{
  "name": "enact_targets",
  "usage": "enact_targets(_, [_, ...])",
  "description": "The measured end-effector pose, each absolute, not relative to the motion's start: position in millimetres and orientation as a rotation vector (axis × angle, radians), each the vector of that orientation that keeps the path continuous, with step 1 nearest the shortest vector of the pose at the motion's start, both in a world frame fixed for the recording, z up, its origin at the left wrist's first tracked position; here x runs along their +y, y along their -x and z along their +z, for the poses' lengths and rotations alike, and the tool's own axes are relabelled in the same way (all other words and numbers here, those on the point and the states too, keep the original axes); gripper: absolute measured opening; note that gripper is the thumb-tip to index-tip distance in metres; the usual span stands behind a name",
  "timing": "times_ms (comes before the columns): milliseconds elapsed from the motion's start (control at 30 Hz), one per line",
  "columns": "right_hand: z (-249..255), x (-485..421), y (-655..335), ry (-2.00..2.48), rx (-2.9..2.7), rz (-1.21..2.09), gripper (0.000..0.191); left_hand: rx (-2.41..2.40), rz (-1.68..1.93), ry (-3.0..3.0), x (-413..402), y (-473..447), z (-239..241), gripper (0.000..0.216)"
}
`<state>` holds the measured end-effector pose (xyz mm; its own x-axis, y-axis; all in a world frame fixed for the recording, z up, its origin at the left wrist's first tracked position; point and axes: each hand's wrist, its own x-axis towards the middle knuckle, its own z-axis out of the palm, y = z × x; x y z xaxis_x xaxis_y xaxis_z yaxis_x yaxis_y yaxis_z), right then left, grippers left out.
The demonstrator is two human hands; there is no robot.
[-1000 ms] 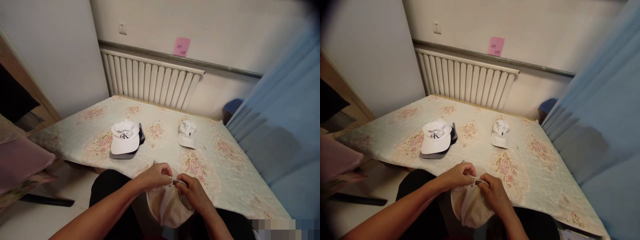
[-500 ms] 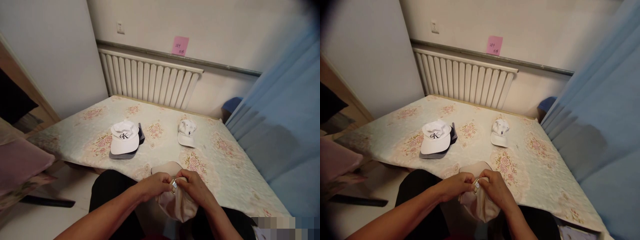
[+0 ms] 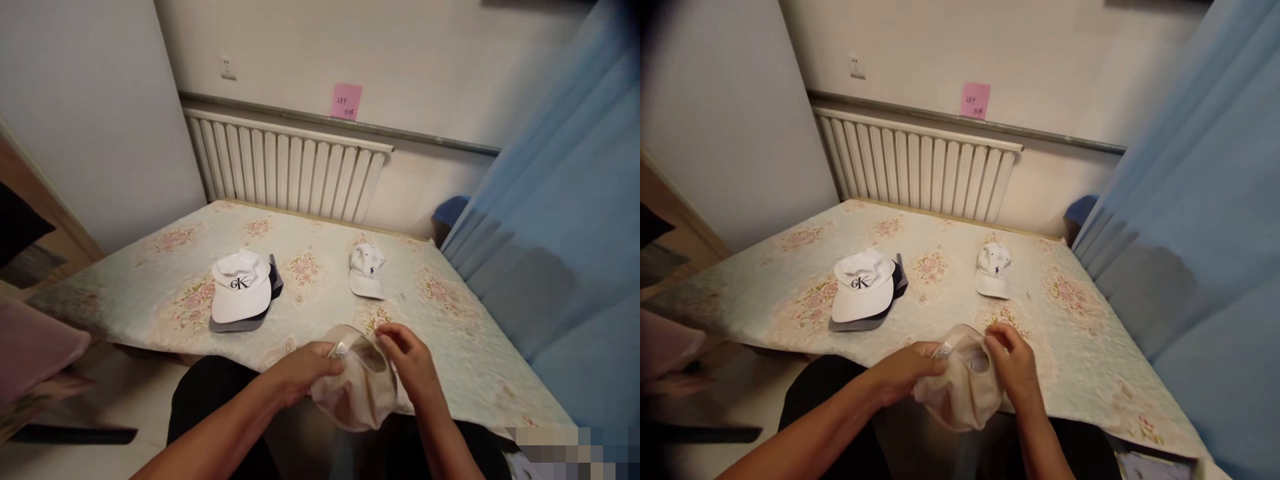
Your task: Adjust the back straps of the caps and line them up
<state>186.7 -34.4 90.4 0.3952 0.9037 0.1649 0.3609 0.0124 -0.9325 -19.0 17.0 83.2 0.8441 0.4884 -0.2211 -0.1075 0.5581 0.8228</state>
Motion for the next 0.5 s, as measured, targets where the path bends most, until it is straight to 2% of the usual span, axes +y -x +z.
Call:
enact_targets(133, [47.9, -47.3, -217.1, 1.639, -0.694, 0.505, 0.033, 0.31, 0.572, -0.723, 37.0, 12.8, 96.7, 0.034])
enact_targets(200, [22.3, -52.9, -216.7, 1.573, -0.645, 0.633, 0.033, 0.279, 0.679, -0.627, 46.7, 5.1, 101.3, 0.034])
enact_targets(300, [-9.6, -52.5, -193.5, 1.564, -0.747, 0.936, 0.037, 0.26, 0.785, -0.524, 56.7, -7.7, 106.8, 0.031])
enact_targets(433, [-23.9, -37.1, -146.4, 1.639, -0.996, 0.992, 0.045, 0.292, 0.829, -0.441, 60.6, -16.1, 108.5, 0.021])
enact_targets(500, [-18.6, -29.2, -126.3, 1.671, -1.117, 1.101, 0.038, 0.308, 0.82, -0.398, 61.6, -15.2, 106.1, 0.022])
